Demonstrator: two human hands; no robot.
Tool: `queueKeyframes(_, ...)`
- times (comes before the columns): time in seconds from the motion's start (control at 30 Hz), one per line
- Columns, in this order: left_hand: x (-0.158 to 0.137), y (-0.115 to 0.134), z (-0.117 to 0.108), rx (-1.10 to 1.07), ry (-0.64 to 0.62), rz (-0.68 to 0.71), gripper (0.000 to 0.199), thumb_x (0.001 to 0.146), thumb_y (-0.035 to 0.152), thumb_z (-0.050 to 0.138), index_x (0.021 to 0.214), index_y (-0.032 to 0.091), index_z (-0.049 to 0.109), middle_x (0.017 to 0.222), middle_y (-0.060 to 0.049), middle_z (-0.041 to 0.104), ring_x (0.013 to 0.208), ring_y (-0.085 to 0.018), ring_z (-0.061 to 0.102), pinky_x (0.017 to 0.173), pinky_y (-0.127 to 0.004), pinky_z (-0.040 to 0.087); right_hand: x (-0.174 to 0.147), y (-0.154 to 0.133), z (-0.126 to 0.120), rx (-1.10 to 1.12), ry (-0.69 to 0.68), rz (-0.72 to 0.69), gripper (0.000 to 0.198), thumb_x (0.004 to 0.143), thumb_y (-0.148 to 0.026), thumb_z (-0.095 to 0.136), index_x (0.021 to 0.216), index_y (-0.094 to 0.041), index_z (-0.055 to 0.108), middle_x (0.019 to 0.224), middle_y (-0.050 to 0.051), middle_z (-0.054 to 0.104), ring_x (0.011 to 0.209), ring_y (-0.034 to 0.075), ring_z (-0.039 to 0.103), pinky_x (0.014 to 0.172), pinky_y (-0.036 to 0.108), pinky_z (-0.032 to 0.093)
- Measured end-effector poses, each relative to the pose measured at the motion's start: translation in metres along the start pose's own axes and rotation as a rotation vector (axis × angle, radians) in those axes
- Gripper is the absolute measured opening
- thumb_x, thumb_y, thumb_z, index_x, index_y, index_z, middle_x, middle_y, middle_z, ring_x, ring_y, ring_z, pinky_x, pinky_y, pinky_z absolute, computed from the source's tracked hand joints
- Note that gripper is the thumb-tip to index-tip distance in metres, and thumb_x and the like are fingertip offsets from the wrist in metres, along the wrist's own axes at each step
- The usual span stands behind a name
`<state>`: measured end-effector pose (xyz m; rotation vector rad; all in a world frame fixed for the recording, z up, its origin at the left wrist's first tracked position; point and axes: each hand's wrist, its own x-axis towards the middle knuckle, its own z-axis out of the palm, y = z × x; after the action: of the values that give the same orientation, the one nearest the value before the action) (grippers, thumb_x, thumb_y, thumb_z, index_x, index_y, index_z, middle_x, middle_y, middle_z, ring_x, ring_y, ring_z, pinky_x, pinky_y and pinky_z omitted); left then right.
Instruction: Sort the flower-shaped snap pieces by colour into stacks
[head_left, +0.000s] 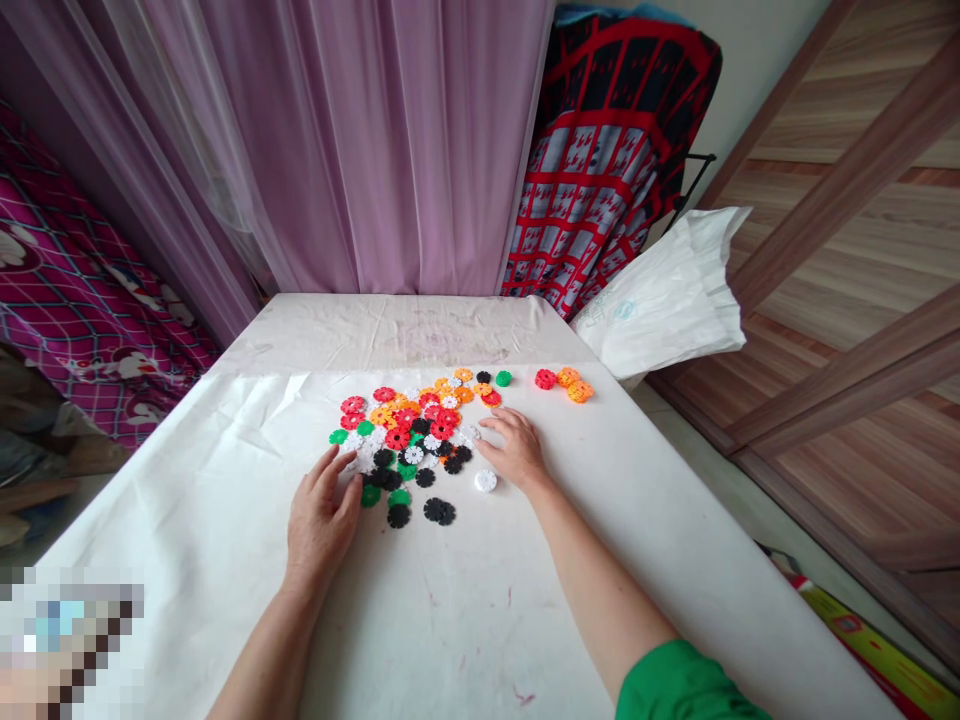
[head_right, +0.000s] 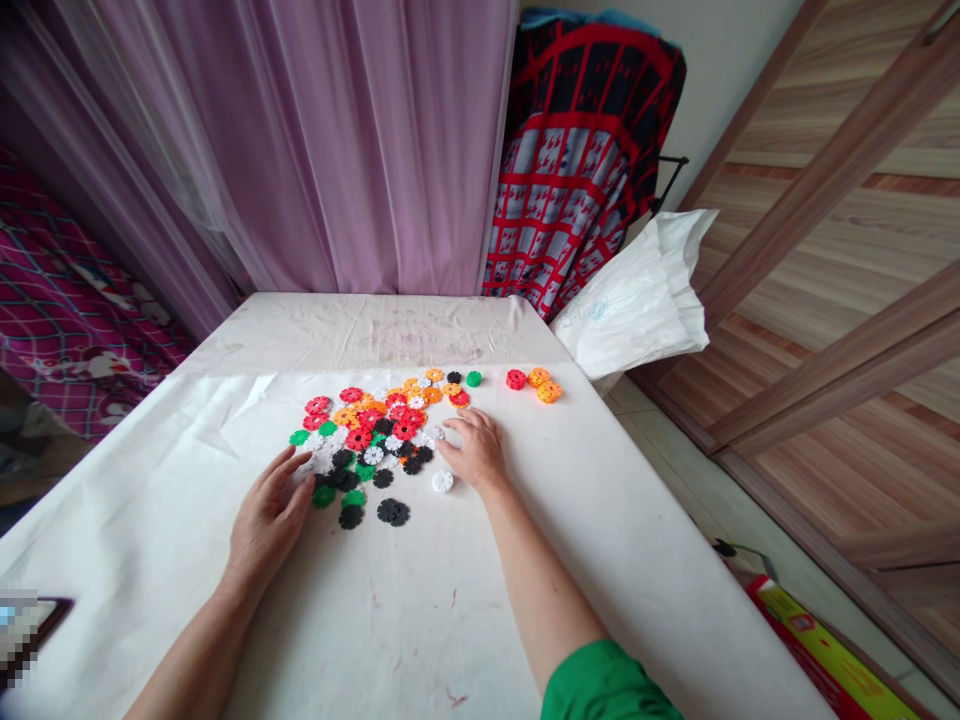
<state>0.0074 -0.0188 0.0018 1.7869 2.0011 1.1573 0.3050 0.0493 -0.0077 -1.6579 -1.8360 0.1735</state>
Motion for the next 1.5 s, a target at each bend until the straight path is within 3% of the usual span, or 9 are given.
queueKeyframes(0.13, 0.000, -0.001, 0.001, -0.003, 0.006, 0.015, 0.040, 0.087, 0.048, 0.049, 0.113, 0.026, 0.069, 0.138, -0.007, 0.061, 0.120, -0.029, 0.060, 0.100, -0.046, 0.050, 0.009, -0.006, -0.001, -0.066, -0.155, -0.051, 0.039, 0.077, -0.038, 0.073, 0.115, -0.031, 0.072, 0.139, 0.006, 0.058, 0.136, 0.029, 0.043, 0.110, 0.049, 0.034)
queueKeyframes(0.23, 0.000, -0.002, 0.001, -0.002, 0.009, 0.026, 0.040, 0.087, 0.048, 0.049, 0.113, 0.025, 0.069, 0.138, -0.007, 0.061, 0.120, -0.029, 0.060, 0.102, -0.047, 0.049, 0.014, -0.006, 0.000, -0.076, -0.218, -0.080, 0.037, 0.078, -0.040, 0.072, 0.115, -0.031, 0.072, 0.142, 0.006, 0.056, 0.139, 0.029, 0.040, 0.110, 0.048, 0.034)
queueKeyframes(0.4, 0.000, -0.003, 0.002, 0.000, 0.009, 0.033, 0.040, 0.087, 0.048, 0.049, 0.114, 0.026, 0.069, 0.138, -0.007, 0.061, 0.121, -0.029, 0.060, 0.104, -0.047, 0.048, 0.018, 0.001, 0.006, 0.014, -0.166, -0.080, 0.022, 0.076, -0.032, 0.074, 0.097, -0.028, 0.074, 0.136, 0.005, 0.061, 0.137, 0.029, 0.044, 0.110, 0.050, 0.036)
queueKeyframes(0.57, 0.001, -0.003, 0.003, 0.001, 0.010, 0.022, 0.040, 0.087, 0.048, 0.049, 0.113, 0.025, 0.069, 0.138, -0.008, 0.061, 0.120, -0.029, 0.060, 0.103, -0.047, 0.048, 0.015, 0.015, 0.008, 0.246, -0.012, -0.117, 0.022, 0.071, -0.027, 0.074, 0.093, -0.024, 0.074, 0.120, 0.009, 0.069, 0.119, 0.026, 0.060, 0.107, 0.045, 0.043)
queueKeyframes(0.8, 0.002, -0.003, 0.002, 0.011, 0.003, 0.025, 0.037, 0.087, 0.046, 0.050, 0.112, 0.027, 0.069, 0.137, -0.006, 0.061, 0.118, -0.027, 0.061, 0.104, -0.045, 0.048, -0.024, 0.015, -0.017, 0.438, -0.009, -0.089, 0.021, 0.075, -0.030, 0.072, 0.095, -0.024, 0.073, 0.120, 0.009, 0.070, 0.121, 0.025, 0.060, 0.108, 0.046, 0.045)
queueKeyframes(1.03, 0.002, -0.002, 0.002, 0.006, 0.001, 0.039, 0.035, 0.087, 0.044, 0.050, 0.111, 0.027, 0.070, 0.136, -0.006, 0.062, 0.118, -0.027, 0.061, 0.101, -0.045, 0.049, -0.057, 0.001, -0.040, 0.409, -0.093, -0.153, 0.019, 0.074, -0.026, 0.073, 0.094, -0.024, 0.072, 0.122, 0.008, 0.069, 0.126, 0.027, 0.057, 0.107, 0.049, 0.047)
queueKeyframes(1.5, 0.002, 0.000, 0.001, 0.025, -0.021, 0.035, 0.037, 0.087, 0.044, 0.049, 0.111, 0.026, 0.070, 0.137, -0.007, 0.062, 0.122, -0.029, 0.059, 0.104, -0.049, 0.047, -0.054, -0.001, -0.032, 0.298, -0.107, -0.174, 0.023, 0.072, -0.025, 0.073, 0.095, -0.024, 0.072, 0.120, 0.008, 0.070, 0.119, 0.025, 0.061, 0.106, 0.043, 0.047)
